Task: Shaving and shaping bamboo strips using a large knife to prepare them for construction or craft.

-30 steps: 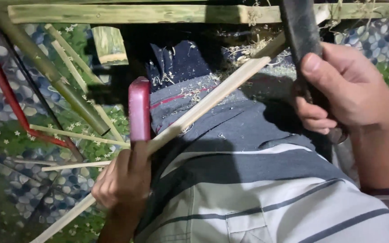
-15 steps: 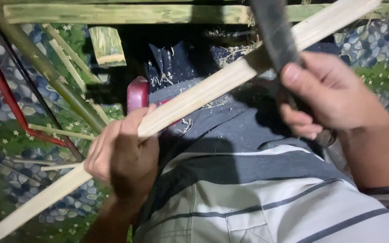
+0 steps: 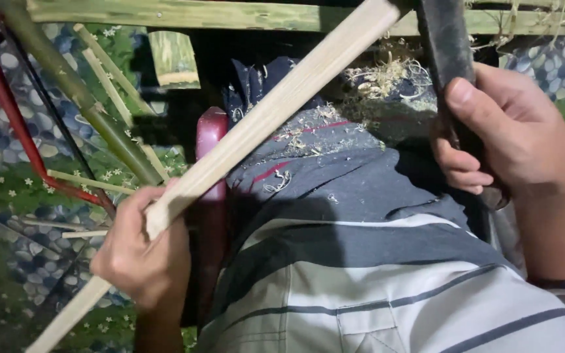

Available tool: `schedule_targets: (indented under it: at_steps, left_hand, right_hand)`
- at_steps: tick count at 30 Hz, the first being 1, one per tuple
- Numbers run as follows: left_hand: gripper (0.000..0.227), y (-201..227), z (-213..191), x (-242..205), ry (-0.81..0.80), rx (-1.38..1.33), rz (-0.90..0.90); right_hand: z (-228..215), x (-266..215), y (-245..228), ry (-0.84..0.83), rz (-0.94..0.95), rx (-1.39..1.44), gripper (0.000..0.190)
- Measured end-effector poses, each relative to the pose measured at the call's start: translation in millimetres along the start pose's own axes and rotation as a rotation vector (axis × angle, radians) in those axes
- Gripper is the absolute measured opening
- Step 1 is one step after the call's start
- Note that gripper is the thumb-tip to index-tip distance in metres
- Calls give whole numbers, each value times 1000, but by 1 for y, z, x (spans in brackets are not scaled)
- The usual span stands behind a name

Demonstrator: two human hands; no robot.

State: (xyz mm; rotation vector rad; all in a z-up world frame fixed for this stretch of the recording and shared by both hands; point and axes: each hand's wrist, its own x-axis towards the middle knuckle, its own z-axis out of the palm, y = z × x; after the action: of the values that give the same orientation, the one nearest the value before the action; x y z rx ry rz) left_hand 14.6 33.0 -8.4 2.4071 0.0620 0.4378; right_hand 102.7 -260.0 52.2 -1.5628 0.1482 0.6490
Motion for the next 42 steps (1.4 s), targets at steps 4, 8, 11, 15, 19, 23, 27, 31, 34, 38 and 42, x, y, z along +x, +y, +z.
schedule_targets:
  at_steps: [4, 8, 11, 15, 19, 23, 27, 31, 34, 38, 42]
  left_hand:
    - [11, -11, -10, -17, 107, 36, -158]
    - [24, -25, -11, -13, 219, 258, -258]
    - [21, -35, -10, -6, 243, 416, -209]
    - [27, -34, -8, 33, 171, 366, -127]
    - [32, -8, -8, 83, 79, 237, -198]
    - [22, 28, -5, 128, 59, 243, -174]
    - [16, 51, 12, 175, 109, 296, -40]
    - [20, 58, 42, 224, 95, 360, -83]
    - [25, 50, 76, 252, 179, 477, 60]
    - [27, 33, 118, 284, 333, 537, 200]
    - [22, 35, 134, 294, 306, 744, 218]
  right_hand:
    - [-5, 4, 7, -49, -18, 2, 22]
    - [-8, 14, 14, -257, -124, -103, 20]
    - [5, 10, 21, -104, 130, 14, 17]
    - [7, 8, 18, -114, 123, 77, 21]
    - [8, 7, 10, -111, 183, 22, 20]
    - [11, 7, 6, -114, 225, 33, 19]
    - [10, 7, 3, -110, 240, 61, 19]
    - [10, 6, 5, -124, 251, 89, 22]
    - [9, 6, 3, -136, 241, 86, 23]
    - [8, 6, -1, -128, 289, 63, 24]
    - [5, 7, 1, -172, 223, 37, 24]
